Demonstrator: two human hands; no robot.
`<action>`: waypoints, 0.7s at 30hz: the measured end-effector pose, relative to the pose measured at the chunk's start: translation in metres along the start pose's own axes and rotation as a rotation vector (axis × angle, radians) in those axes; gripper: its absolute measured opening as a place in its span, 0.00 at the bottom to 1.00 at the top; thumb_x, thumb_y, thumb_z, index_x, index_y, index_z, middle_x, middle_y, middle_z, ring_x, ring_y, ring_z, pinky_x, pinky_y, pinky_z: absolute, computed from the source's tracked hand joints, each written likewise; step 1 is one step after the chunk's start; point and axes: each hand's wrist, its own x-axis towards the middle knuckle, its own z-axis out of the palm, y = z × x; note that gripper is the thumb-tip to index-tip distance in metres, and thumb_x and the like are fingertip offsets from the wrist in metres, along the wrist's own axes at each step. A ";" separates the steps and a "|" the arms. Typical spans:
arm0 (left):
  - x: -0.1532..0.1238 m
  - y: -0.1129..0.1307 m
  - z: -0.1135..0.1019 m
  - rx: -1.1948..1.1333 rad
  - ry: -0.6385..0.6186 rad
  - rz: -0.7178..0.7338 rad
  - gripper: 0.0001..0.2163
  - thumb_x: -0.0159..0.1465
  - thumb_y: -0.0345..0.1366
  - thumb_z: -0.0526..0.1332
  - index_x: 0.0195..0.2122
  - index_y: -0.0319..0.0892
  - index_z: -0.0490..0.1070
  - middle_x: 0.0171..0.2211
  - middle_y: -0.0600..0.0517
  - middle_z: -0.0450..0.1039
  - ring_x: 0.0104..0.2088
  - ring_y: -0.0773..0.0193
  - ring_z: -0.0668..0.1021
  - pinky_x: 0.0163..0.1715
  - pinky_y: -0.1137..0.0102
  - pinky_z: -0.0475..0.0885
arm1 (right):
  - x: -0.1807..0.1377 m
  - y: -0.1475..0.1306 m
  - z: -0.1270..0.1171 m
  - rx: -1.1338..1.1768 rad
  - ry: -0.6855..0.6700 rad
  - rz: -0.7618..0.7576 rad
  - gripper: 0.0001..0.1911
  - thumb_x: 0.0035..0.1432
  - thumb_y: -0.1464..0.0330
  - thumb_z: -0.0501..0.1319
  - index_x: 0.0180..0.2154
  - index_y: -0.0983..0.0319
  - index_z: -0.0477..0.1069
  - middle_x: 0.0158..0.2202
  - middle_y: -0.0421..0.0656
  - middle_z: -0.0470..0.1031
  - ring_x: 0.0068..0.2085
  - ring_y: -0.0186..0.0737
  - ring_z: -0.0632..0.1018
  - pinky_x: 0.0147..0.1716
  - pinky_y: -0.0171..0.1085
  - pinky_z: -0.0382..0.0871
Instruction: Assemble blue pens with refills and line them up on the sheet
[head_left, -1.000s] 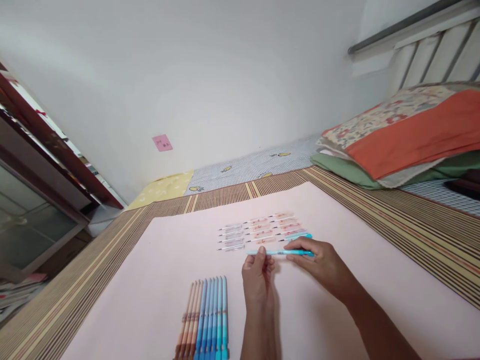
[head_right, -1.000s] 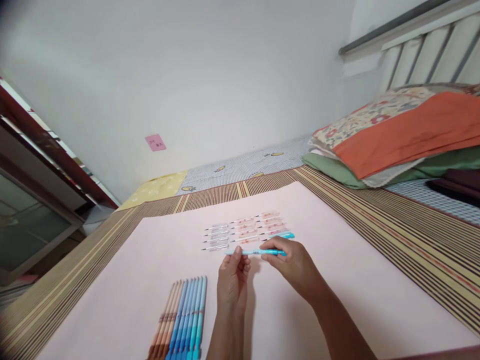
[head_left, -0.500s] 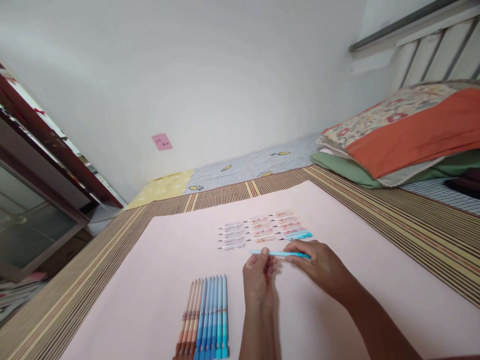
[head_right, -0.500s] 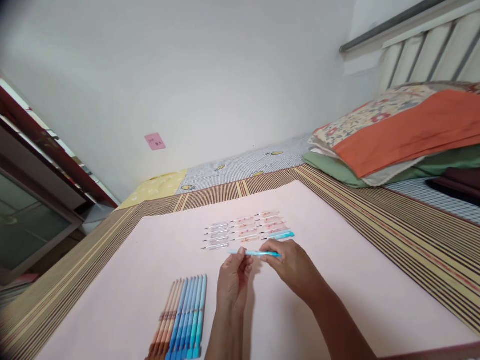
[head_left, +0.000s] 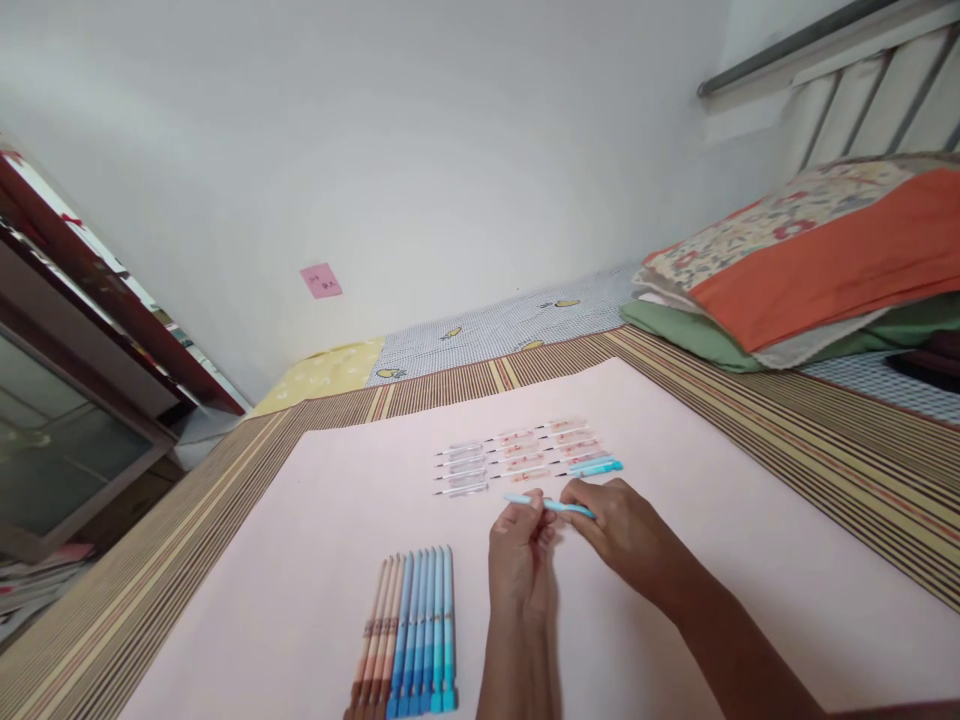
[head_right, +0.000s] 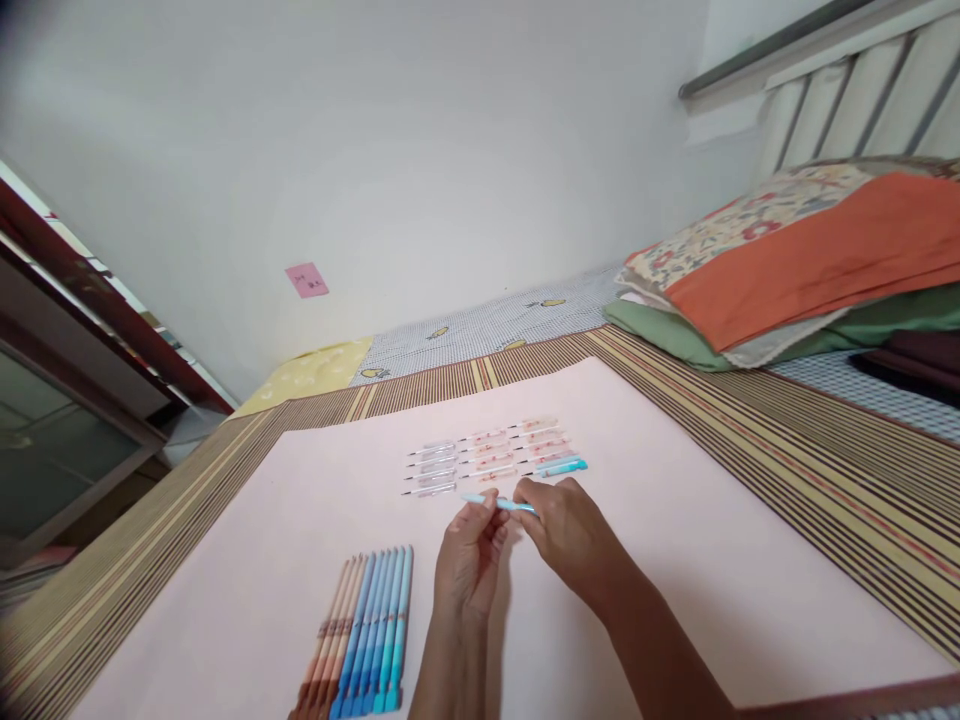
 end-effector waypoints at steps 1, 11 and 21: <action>0.000 0.002 -0.001 0.012 -0.031 -0.001 0.15 0.45 0.33 0.76 0.33 0.34 0.77 0.28 0.49 0.76 0.27 0.70 0.76 0.25 0.78 0.67 | -0.001 0.001 -0.001 0.018 -0.009 0.002 0.12 0.65 0.64 0.51 0.30 0.58 0.67 0.25 0.39 0.71 0.29 0.41 0.71 0.29 0.36 0.58; -0.005 0.008 -0.001 0.015 -0.056 0.026 0.12 0.51 0.37 0.74 0.32 0.37 0.75 0.31 0.49 0.76 0.31 0.67 0.77 0.28 0.76 0.67 | -0.004 0.000 -0.007 0.124 -0.069 0.048 0.13 0.66 0.62 0.50 0.31 0.57 0.68 0.25 0.38 0.72 0.28 0.39 0.70 0.28 0.36 0.58; -0.010 0.017 0.002 -0.057 -0.248 -0.012 0.17 0.53 0.34 0.72 0.44 0.39 0.77 0.48 0.43 0.76 0.47 0.58 0.78 0.42 0.70 0.71 | -0.005 0.000 -0.012 0.266 -0.095 0.056 0.16 0.68 0.60 0.48 0.29 0.58 0.64 0.26 0.38 0.72 0.29 0.37 0.73 0.30 0.35 0.61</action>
